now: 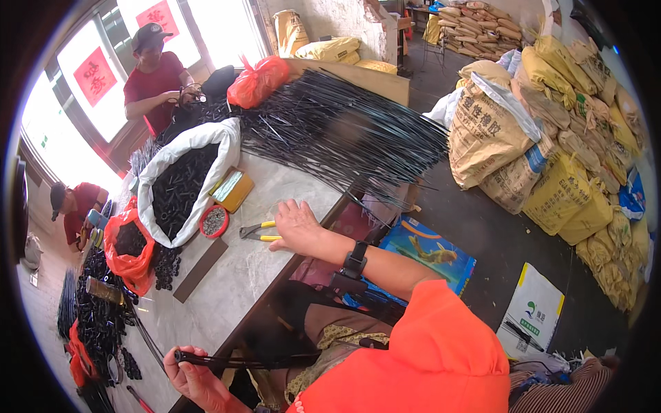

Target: The recorder uses pliers and hands to assemble small plastic connectors and wire ribs for umbrellas.

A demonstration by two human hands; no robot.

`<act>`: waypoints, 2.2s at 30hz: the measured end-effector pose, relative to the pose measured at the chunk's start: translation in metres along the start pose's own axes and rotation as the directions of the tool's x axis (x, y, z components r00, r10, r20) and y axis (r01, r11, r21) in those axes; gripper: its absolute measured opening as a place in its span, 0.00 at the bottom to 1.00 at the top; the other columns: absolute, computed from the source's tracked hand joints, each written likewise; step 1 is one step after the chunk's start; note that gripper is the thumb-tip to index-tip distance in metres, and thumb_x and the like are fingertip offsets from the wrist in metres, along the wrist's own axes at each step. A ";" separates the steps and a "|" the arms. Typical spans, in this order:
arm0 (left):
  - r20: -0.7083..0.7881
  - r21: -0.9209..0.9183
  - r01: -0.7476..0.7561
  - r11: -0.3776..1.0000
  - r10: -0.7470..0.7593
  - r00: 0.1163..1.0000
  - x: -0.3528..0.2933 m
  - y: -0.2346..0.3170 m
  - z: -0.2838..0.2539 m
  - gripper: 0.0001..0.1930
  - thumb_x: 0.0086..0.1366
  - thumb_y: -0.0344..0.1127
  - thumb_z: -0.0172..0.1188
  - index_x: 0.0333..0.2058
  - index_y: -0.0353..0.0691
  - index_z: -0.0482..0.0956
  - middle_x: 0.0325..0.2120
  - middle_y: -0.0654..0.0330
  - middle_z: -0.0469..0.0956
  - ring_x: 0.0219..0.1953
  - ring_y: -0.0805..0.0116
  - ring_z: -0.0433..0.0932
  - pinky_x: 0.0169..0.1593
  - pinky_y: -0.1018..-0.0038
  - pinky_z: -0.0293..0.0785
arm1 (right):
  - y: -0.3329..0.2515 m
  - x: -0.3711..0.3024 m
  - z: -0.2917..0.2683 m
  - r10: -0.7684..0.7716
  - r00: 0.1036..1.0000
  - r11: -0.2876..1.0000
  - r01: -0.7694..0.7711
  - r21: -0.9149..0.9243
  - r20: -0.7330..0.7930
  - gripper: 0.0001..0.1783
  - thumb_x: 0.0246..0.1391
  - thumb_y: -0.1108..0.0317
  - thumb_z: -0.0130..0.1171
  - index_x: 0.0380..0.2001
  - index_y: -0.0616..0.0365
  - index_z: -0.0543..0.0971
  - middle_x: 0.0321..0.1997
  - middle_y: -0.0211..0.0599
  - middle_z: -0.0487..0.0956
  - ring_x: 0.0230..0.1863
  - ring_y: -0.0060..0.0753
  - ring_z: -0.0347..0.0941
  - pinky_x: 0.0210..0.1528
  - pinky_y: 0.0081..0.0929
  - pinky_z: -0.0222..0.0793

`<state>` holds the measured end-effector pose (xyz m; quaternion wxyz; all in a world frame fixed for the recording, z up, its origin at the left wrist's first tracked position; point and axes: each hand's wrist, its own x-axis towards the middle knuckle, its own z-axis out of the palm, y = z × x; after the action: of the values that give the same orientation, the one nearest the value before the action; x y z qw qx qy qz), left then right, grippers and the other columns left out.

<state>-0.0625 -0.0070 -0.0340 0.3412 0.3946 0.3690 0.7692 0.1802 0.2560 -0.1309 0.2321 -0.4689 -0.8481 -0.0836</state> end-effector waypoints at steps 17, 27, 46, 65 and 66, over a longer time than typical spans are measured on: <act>-0.052 -0.001 0.017 1.000 -0.017 0.998 0.000 0.000 -0.015 0.16 0.62 0.32 0.65 0.45 0.29 0.75 0.36 0.49 0.80 0.37 0.58 0.81 0.44 0.65 0.77 | -0.077 0.013 -0.131 -0.682 0.486 0.070 -0.700 0.711 0.547 0.17 0.64 0.62 0.52 0.49 0.64 0.72 0.29 0.39 0.79 0.27 0.26 0.77 0.29 0.22 0.72; -0.049 -0.144 0.021 0.989 -0.028 0.998 0.003 0.001 -0.030 0.14 0.61 0.18 0.60 0.46 0.29 0.76 0.38 0.51 0.78 0.41 0.61 0.80 0.49 0.66 0.77 | -0.135 0.037 -0.203 -0.650 0.221 0.675 -0.272 0.686 0.727 0.14 0.68 0.59 0.47 0.42 0.60 0.69 0.27 0.33 0.78 0.23 0.27 0.75 0.27 0.27 0.70; -0.069 -0.117 0.000 0.993 -0.008 0.998 -0.001 0.004 -0.016 0.13 0.56 0.21 0.67 0.40 0.31 0.78 0.36 0.54 0.77 0.41 0.65 0.80 0.48 0.71 0.76 | -0.134 0.038 -0.203 -0.662 0.175 0.658 -0.329 0.677 0.728 0.17 0.67 0.56 0.48 0.46 0.61 0.70 0.32 0.32 0.79 0.29 0.24 0.76 0.34 0.25 0.72; 0.035 -0.108 -0.058 0.992 0.062 0.997 -0.003 0.002 -0.016 0.14 0.59 0.16 0.62 0.44 0.28 0.77 0.38 0.53 0.77 0.44 0.64 0.79 0.49 0.69 0.78 | -0.130 0.055 -0.213 -0.712 0.062 0.593 -0.481 0.646 0.700 0.25 0.67 0.54 0.51 0.54 0.66 0.69 0.46 0.35 0.76 0.43 0.22 0.73 0.42 0.22 0.70; 0.036 -0.109 -0.057 0.992 0.061 0.997 -0.003 0.002 -0.016 0.14 0.59 0.16 0.62 0.44 0.28 0.77 0.38 0.53 0.77 0.44 0.64 0.79 0.49 0.69 0.78 | -0.130 0.056 -0.213 -0.712 0.055 0.596 -0.479 0.644 0.700 0.25 0.67 0.55 0.51 0.54 0.66 0.69 0.45 0.35 0.76 0.43 0.22 0.73 0.42 0.22 0.70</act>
<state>-0.0752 -0.0152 -0.0405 0.3461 0.4012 0.3082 0.7901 0.1142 0.1507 0.0928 -0.2452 -0.1415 -0.7330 0.6185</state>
